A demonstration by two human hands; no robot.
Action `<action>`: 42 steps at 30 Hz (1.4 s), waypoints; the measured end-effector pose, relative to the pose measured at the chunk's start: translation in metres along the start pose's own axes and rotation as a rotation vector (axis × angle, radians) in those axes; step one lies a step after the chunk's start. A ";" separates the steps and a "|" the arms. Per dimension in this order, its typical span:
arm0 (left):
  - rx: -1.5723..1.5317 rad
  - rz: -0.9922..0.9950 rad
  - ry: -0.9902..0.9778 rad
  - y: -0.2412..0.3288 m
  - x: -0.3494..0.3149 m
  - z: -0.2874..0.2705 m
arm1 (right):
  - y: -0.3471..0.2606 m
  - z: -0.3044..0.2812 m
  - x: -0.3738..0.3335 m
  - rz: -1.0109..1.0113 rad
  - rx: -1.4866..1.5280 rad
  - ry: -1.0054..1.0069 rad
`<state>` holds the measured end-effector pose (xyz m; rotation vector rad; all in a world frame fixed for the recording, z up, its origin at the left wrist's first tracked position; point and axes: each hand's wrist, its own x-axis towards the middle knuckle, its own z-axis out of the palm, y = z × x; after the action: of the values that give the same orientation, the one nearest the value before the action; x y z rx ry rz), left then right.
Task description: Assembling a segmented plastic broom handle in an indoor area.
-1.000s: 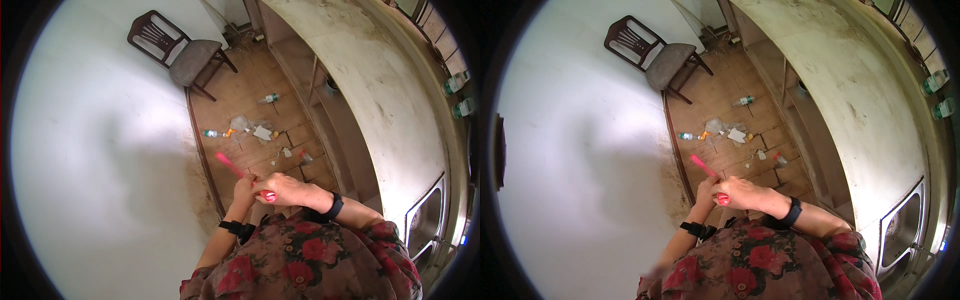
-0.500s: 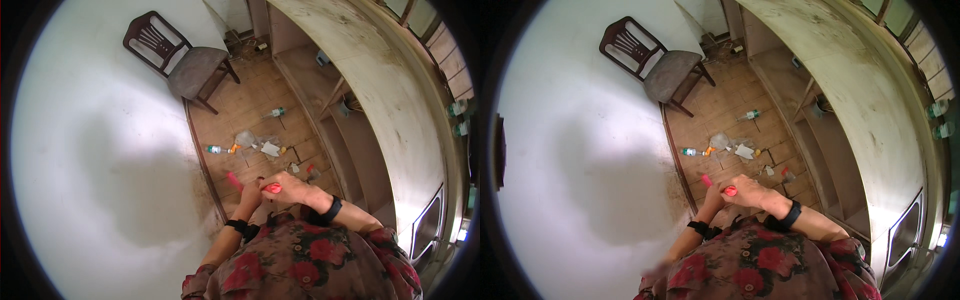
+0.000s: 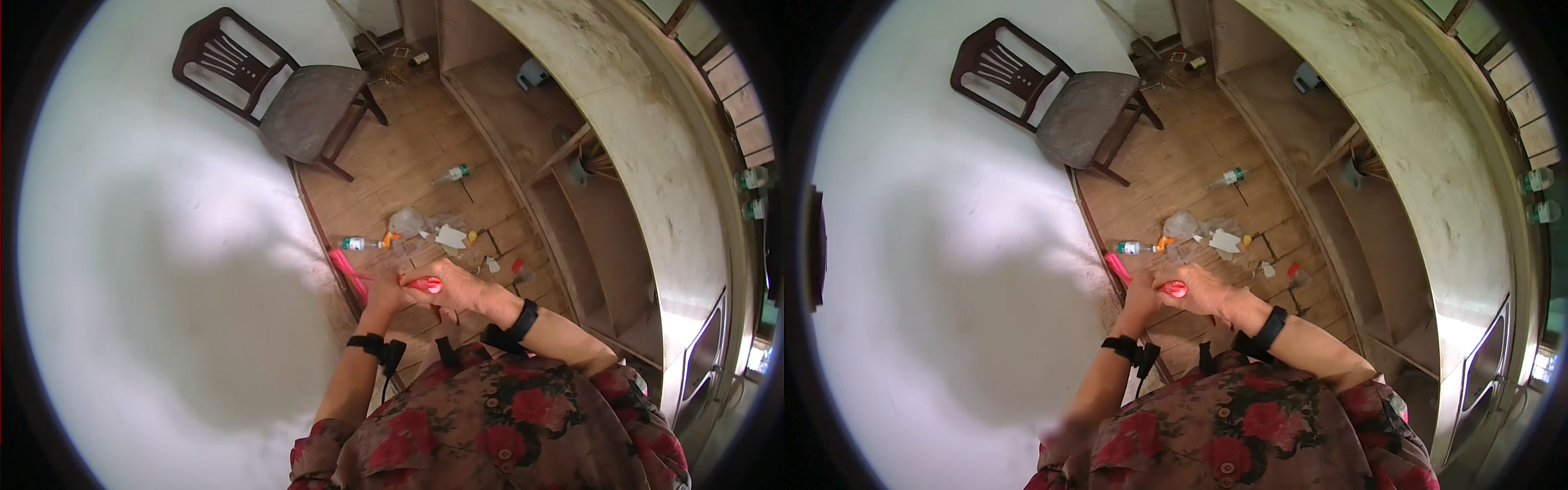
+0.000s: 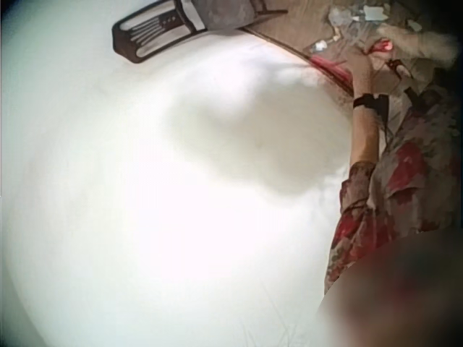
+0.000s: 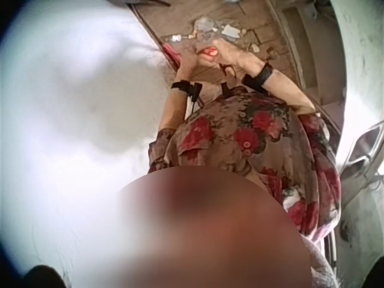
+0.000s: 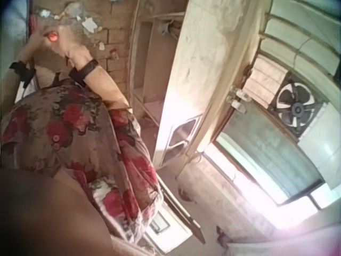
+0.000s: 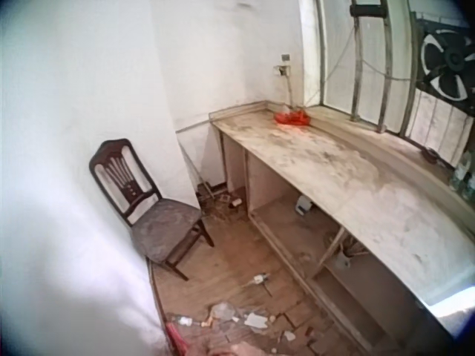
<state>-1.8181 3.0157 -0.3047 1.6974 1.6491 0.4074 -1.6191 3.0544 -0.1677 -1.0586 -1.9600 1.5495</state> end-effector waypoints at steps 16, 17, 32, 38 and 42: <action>-0.155 0.288 -0.122 0.084 0.009 -0.015 | -0.055 -0.039 -0.051 -0.050 -0.139 0.039; -0.151 0.287 -0.118 0.076 0.002 -0.012 | -0.059 -0.037 -0.052 -0.006 -0.113 0.007; -0.001 0.420 -0.137 0.099 0.052 0.025 | -0.026 -0.059 -0.056 0.197 -0.142 0.221; -0.011 0.376 -0.151 0.118 0.039 0.014 | -0.034 -0.041 -0.079 0.100 -0.238 0.203; 0.016 0.462 -0.052 0.138 0.026 0.001 | -0.041 -0.036 -0.100 -0.082 -0.181 0.271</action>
<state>-1.7133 3.0518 -0.2178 2.0819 1.2153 0.5628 -1.5438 2.9962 -0.1057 -1.1763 -1.9531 1.1362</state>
